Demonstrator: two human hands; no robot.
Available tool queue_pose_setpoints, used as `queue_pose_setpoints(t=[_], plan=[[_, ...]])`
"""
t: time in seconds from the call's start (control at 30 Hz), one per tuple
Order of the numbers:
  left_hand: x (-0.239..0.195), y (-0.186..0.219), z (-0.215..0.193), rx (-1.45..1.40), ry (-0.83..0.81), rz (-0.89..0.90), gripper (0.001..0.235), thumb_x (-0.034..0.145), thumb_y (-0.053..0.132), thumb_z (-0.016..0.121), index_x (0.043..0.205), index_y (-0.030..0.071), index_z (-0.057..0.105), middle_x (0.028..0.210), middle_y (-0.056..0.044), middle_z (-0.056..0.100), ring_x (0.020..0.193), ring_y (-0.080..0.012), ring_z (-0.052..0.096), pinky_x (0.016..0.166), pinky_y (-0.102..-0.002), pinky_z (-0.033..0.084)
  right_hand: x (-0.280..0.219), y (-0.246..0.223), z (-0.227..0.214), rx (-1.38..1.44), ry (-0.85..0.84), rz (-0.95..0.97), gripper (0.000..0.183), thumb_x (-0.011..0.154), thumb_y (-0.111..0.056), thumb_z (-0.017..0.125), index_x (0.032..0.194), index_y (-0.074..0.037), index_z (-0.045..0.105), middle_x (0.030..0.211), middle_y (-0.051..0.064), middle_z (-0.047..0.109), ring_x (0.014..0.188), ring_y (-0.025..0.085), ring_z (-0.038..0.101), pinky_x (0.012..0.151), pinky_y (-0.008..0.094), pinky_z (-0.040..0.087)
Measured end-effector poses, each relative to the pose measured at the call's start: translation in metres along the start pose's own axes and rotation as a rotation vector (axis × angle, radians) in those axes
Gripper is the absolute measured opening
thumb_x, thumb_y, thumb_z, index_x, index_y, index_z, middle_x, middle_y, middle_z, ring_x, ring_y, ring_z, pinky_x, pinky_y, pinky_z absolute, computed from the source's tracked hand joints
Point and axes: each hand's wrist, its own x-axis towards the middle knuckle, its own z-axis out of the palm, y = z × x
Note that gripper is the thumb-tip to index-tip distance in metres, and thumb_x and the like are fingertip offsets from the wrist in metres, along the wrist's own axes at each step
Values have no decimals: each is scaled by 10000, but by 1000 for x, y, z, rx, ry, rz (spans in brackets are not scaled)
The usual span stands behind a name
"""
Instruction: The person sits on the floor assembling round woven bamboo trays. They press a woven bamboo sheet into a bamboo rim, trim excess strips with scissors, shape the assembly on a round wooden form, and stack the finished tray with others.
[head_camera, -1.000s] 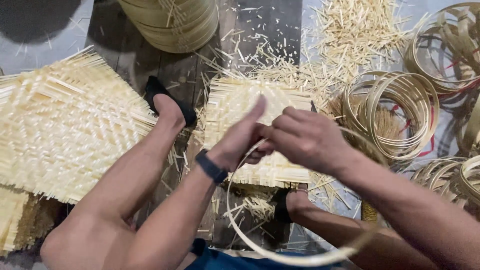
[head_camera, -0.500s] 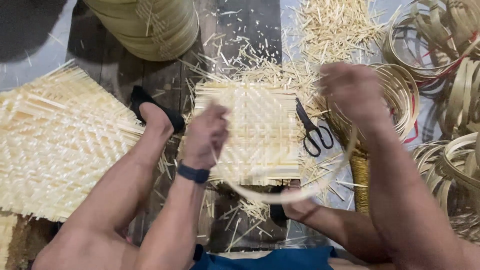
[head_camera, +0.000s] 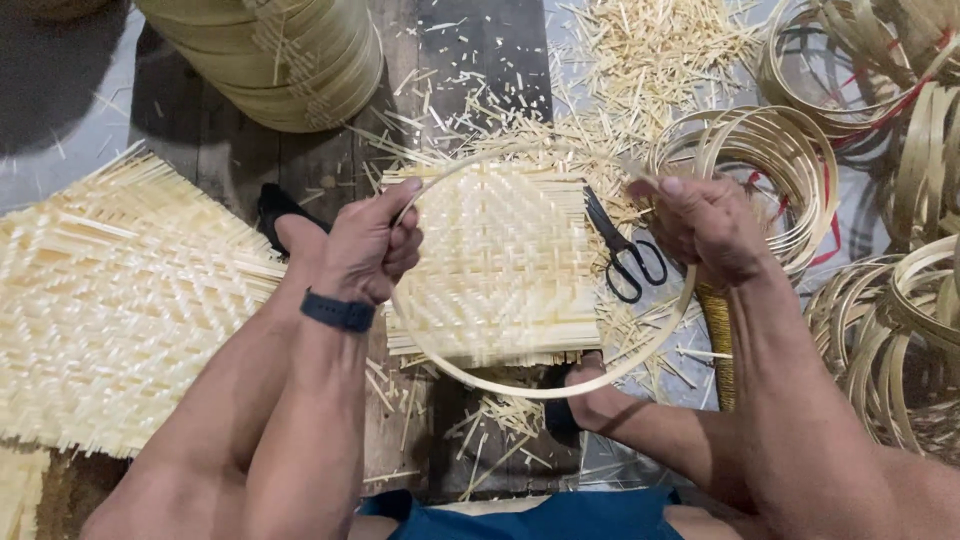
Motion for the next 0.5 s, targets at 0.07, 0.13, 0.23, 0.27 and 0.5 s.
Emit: queue_pose_setpoints(t=[0.07,0.13,0.23,0.27,0.5], plan=[[4,-15,-9,-8,17,-27,389,981,298,702,669,99,581,474,52,428,367,-65,324,320,-230,217,-5,4,3,-8,3,75,394,1027,-344,607,1087,23,737,537,-83,372,428,59,306,405,243,271],[16,-23,-19,-158,23,-77,413,986,320,698,655,107,572,479,47,445,382,-65,351,325,-225,234,1,-4,17,122,201,222,419,1020,-385,574,1013,4,728,577,-3,562,453,104,481,432,249,370],[12,-25,-25,-264,37,-114,394,987,353,648,692,95,603,496,29,471,406,-77,384,352,-225,271,1,49,-2,464,45,128,438,1047,-420,615,861,-29,680,584,-16,509,489,110,474,455,256,391],[13,-20,-21,-263,40,-106,394,987,353,648,692,95,603,496,29,471,406,-77,384,352,-225,271,6,48,-1,465,38,123,438,1047,-420,615,861,-29,680,584,-16,509,489,110,474,455,256,391],[16,-35,-31,-46,38,-172,400,976,353,673,678,107,569,468,60,404,388,-65,320,356,-227,226,8,40,-4,316,121,278,466,995,-438,677,667,-221,427,531,-70,360,410,65,314,345,244,243]])
